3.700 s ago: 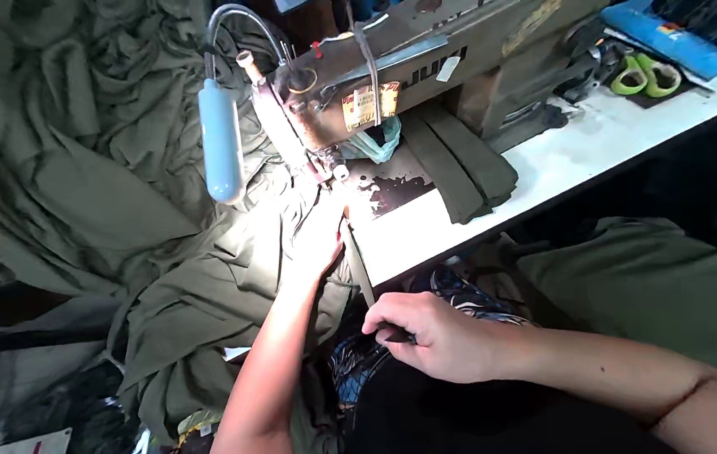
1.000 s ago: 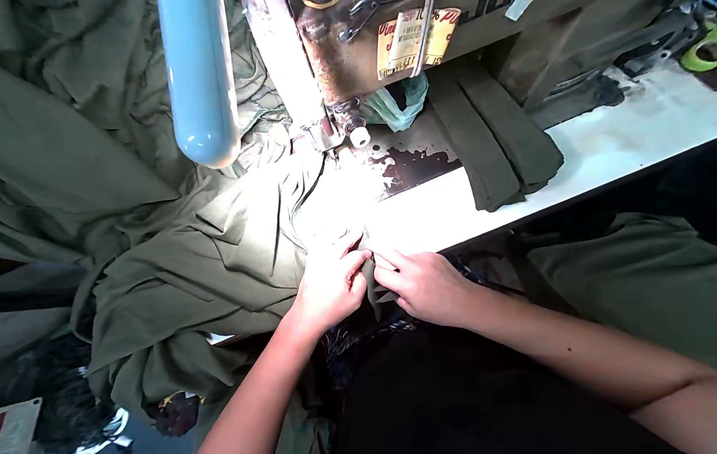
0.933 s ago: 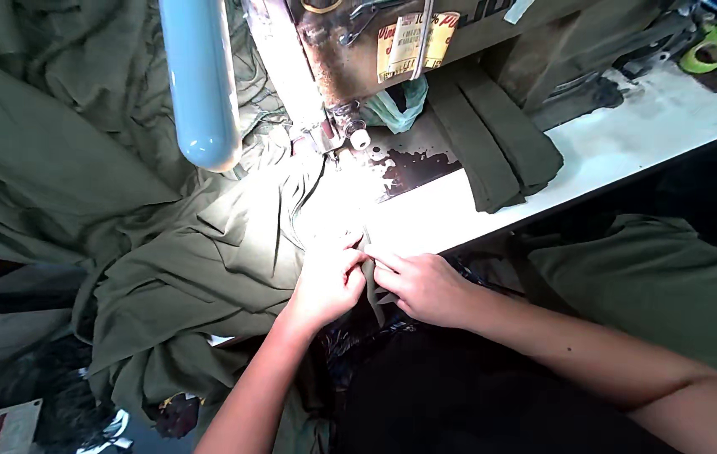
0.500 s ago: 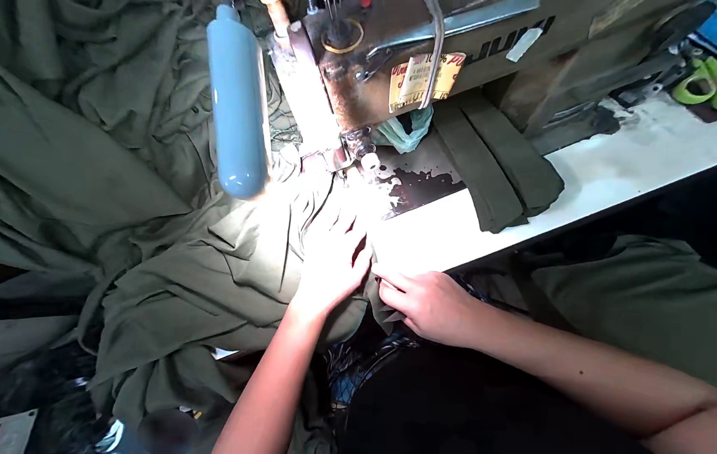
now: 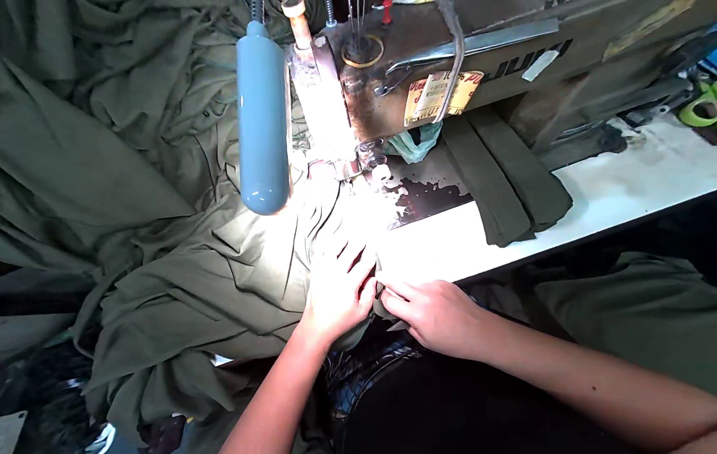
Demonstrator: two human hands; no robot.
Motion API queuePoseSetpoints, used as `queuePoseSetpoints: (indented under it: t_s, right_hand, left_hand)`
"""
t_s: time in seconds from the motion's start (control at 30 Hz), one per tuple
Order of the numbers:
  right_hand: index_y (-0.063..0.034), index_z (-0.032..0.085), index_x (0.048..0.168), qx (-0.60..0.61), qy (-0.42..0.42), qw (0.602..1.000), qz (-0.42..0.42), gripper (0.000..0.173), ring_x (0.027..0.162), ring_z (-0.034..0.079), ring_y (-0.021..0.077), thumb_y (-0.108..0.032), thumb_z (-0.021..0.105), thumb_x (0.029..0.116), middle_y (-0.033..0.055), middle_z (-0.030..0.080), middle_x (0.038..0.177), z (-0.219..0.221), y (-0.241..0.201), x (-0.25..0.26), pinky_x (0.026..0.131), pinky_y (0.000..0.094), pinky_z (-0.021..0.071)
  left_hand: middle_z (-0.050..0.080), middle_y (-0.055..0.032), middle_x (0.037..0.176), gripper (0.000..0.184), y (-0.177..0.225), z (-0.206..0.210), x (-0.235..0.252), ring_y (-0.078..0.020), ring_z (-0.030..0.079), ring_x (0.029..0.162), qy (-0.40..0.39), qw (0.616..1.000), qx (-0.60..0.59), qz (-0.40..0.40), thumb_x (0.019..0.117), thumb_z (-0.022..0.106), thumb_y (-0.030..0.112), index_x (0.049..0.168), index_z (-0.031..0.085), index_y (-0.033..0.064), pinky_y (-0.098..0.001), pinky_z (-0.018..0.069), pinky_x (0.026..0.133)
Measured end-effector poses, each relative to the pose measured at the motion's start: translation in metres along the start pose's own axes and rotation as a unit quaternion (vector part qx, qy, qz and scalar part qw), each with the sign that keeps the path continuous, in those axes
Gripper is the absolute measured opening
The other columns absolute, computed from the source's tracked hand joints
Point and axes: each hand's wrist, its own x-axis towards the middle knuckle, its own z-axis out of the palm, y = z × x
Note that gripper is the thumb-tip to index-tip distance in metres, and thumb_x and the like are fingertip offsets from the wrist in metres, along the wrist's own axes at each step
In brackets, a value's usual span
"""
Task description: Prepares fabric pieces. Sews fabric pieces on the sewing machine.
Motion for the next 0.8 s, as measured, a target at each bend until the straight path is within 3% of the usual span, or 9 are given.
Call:
queuePoseSetpoints:
  t_s: [0.2, 0.4, 0.47, 0.57, 0.73, 0.8]
  right_hand:
    - [-0.0027, 0.070, 0.098, 0.011, -0.014, 1.000, 0.013, 0.013, 0.067, 0.071, 0.0295, -0.004, 0.062, 0.0878, 0.0173, 0.068, 0.129, -0.004, 0.002, 0.006, 0.049, 0.0428, 0.0531]
    - [-0.0005, 0.068, 0.103, 0.028, -0.062, 0.997, 0.037, 0.016, 0.081, 0.073, 0.0349, -0.002, 0.059, 0.0901, 0.0186, 0.067, 0.130, -0.011, 0.008, 0.019, 0.058, 0.0483, 0.0557]
    - [-0.0007, 0.068, 0.105, 0.031, -0.079, 0.995, 0.049, 0.015, 0.083, 0.072, 0.0359, -0.003, 0.058, 0.0931, 0.0189, 0.068, 0.123, -0.014, 0.011, 0.025, 0.059, 0.0494, 0.0552]
    - [-0.0018, 0.068, 0.106, 0.033, -0.094, 0.993, 0.064, 0.015, 0.081, 0.071, 0.0373, -0.006, 0.058, 0.0949, 0.0182, 0.069, 0.100, -0.017, 0.016, 0.033, 0.060, 0.0514, 0.0541]
    - [-0.0060, 0.070, 0.110, 0.036, -0.139, 0.985, 0.097, 0.019, 0.084, 0.071, 0.0360, -0.010, 0.055, 0.0999, 0.0165, 0.069, 0.096, -0.026, 0.024, 0.050, 0.065, 0.0523, 0.0541]
    - [-0.0070, 0.072, 0.108, 0.034, -0.129, 0.987, 0.095, 0.017, 0.085, 0.070, 0.0343, -0.009, 0.057, 0.0986, 0.0151, 0.069, 0.095, -0.026, 0.029, 0.055, 0.065, 0.0514, 0.0546]
  left_hand:
    - [0.069, -0.0147, 0.132, 0.036, -0.007, 0.001, 0.004, -0.0385, 0.061, 0.127, -0.001, 1.000, -0.001, 0.011, 0.0923, 0.053, 0.024, 0.114, 0.078, 0.0100, -0.0599, 0.0466, 0.102]
    - [0.067, -0.0163, 0.133, 0.038, -0.014, 0.000, 0.016, -0.0374, 0.062, 0.125, -0.019, 1.000, -0.002, 0.002, 0.0916, 0.055, 0.023, 0.120, 0.076, 0.0076, -0.0602, 0.0479, 0.099]
    - [0.067, -0.0174, 0.133, 0.039, -0.018, 0.000, 0.021, -0.0372, 0.063, 0.124, -0.026, 1.000, 0.001, 0.006, 0.0913, 0.056, 0.024, 0.121, 0.075, 0.0068, -0.0596, 0.0482, 0.100]
    - [0.065, -0.0185, 0.135, 0.042, -0.024, 0.000, 0.029, -0.0381, 0.062, 0.125, -0.044, 0.999, 0.002, 0.003, 0.0909, 0.056, 0.024, 0.124, 0.073, 0.0060, -0.0612, 0.0458, 0.101]
    - [0.065, -0.0183, 0.135, 0.043, -0.035, 0.001, 0.043, -0.0384, 0.061, 0.126, -0.043, 0.999, 0.019, 0.004, 0.0926, 0.057, 0.027, 0.127, 0.072, 0.0062, -0.0671, 0.0391, 0.104]
    - [0.065, -0.0174, 0.135, 0.043, -0.038, 0.001, 0.049, -0.0365, 0.061, 0.125, -0.046, 0.999, 0.020, 0.004, 0.0923, 0.057, 0.025, 0.129, 0.071, 0.0064, -0.0620, 0.0442, 0.102]
